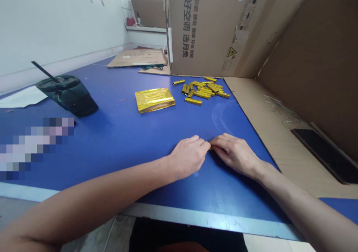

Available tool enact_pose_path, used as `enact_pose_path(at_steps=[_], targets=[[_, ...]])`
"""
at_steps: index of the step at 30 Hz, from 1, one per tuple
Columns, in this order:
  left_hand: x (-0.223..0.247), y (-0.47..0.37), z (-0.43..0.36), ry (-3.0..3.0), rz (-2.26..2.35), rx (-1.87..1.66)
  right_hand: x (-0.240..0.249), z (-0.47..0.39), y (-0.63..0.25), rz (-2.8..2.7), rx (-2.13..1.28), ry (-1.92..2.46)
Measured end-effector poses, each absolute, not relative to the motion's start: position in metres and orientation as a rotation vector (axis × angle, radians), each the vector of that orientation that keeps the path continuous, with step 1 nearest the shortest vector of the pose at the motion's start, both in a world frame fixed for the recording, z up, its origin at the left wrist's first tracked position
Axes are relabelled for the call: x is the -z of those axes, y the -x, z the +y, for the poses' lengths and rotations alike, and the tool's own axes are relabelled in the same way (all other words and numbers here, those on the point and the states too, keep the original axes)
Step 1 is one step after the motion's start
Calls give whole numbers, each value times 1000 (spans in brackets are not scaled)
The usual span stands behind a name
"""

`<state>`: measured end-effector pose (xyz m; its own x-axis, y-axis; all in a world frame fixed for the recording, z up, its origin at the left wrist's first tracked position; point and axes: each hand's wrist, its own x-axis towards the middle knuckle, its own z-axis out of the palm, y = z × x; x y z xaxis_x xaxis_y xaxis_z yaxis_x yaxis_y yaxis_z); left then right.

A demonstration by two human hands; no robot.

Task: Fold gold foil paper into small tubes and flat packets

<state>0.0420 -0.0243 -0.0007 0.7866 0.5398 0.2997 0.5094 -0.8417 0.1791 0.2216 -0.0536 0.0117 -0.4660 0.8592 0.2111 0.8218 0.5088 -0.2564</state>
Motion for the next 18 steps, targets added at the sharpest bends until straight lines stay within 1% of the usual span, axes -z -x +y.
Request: enact_pose_path(at_steps=[3, 5, 7, 9, 11, 13, 18], targets=[[2, -40, -15, -2406, 917, -660, -15, -52, -223, -2113, -617, 1419], [1, -40, -10, -2052, 918, -689, -19, -52, -223, -1888, -915, 1411], [-2, -40, -7, -1782, 887, -676, -22, -52, -223, -1720, -1150, 1417], [-6, -41, -8, -1616, 871, -671, -23, -53, -223, -1612, -1316, 1433], [-11, -41, -10, -1533, 876, -684, -21, -54, -222, -1552, -1387, 1431], [-15, -42, -14, -1472, 876, -694, -18, -55, -222, -1532, -1369, 1426], [-14, -42, -17, -1410, 801, -664, -13, -57, -219, -1502, -1151, 1425]])
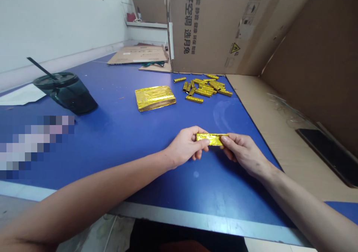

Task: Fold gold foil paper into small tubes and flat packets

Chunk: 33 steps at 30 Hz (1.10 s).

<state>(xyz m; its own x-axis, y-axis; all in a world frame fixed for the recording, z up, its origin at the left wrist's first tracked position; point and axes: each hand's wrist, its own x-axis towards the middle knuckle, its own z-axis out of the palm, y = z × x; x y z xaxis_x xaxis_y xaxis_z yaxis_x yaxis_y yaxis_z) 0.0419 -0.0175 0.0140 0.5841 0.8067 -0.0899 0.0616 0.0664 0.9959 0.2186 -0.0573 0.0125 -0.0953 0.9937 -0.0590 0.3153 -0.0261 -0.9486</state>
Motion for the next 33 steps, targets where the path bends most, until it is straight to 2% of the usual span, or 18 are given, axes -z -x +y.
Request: enact_pose_path(at_steps=[3, 8, 15, 21, 33], targets=[[-11, -41, -17, -1434, 783, -647, -13, -58, -215, -1488, -1097, 1438], [-10, -39, -16, -1411, 787, -693, -12, -59, -215, -1499, -1209, 1428], [-12, -38, -17, -1370, 758, -688, -11, -62, -216, -1577, -1092, 1384], [-15, -38, -19, -1420, 768, -672, -13, -64, -217, -1614, -1225, 1382], [-17, -32, -10, -1510, 793, -546, -15, -62, -215, -1633, -1249, 1437]])
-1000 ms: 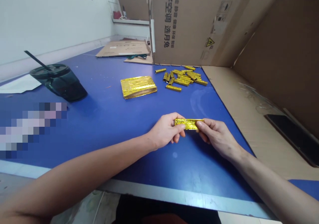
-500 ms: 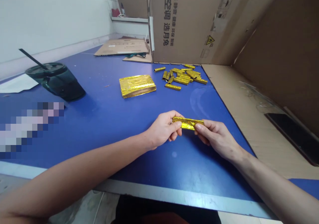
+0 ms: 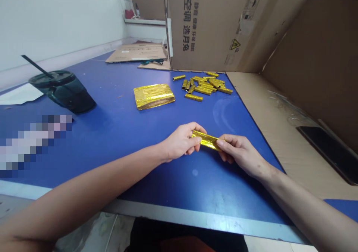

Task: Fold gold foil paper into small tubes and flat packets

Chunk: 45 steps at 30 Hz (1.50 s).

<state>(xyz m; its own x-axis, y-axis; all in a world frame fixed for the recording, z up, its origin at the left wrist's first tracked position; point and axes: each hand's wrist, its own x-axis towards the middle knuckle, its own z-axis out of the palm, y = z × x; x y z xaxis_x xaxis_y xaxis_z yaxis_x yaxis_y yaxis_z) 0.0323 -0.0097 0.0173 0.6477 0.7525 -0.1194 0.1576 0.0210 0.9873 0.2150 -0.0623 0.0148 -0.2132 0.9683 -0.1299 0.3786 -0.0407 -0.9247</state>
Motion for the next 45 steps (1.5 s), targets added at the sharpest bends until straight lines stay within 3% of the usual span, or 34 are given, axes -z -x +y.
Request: enact_pose_path(at_steps=[16, 21, 24, 35, 42, 45], targets=[[-14, -42, -14, -1058, 806, -621, -8, -67, -199, -1563, -1086, 1480], [-13, -37, 4, -1353, 929, -523, -9, -74, -204, -1912, -396, 1348], [-12, -36, 10, -1523, 904, -438, -9, -78, -204, -2205, -165, 1139], [-11, -37, 13, -1812, 1015, -317, -3, -88, -190, -2654, -64, 1165], [-15, -27, 8, -2446, 1224, -397, -4, -88, -188, -2676, -49, 1199], [-15, -23, -6, -2691, 1012, -499, -6, -88, -187, -2684, -79, 1210]])
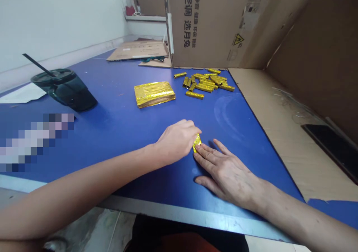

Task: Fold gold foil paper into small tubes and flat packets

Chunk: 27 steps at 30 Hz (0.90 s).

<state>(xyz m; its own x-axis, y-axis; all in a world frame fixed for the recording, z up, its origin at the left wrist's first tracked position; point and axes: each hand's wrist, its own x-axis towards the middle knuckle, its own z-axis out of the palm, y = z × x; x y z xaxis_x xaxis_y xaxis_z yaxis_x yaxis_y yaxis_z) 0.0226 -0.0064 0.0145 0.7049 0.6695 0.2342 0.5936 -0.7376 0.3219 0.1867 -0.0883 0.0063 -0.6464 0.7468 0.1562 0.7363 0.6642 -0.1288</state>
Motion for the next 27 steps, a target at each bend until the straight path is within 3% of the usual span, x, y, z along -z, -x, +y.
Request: enact_pose_path(at_steps=[4, 21, 27], targets=[[-5, -16, -20, -2720, 624, -328, -8, -89, -186, -2699, -113, 1219], [8, -6, 28, -2846, 887, 20, -6, -90, -183, -2710, -41, 1249], [6, -3, 17, -2876, 847, -38, -6, -88, -186, -2709, -66, 1258]])
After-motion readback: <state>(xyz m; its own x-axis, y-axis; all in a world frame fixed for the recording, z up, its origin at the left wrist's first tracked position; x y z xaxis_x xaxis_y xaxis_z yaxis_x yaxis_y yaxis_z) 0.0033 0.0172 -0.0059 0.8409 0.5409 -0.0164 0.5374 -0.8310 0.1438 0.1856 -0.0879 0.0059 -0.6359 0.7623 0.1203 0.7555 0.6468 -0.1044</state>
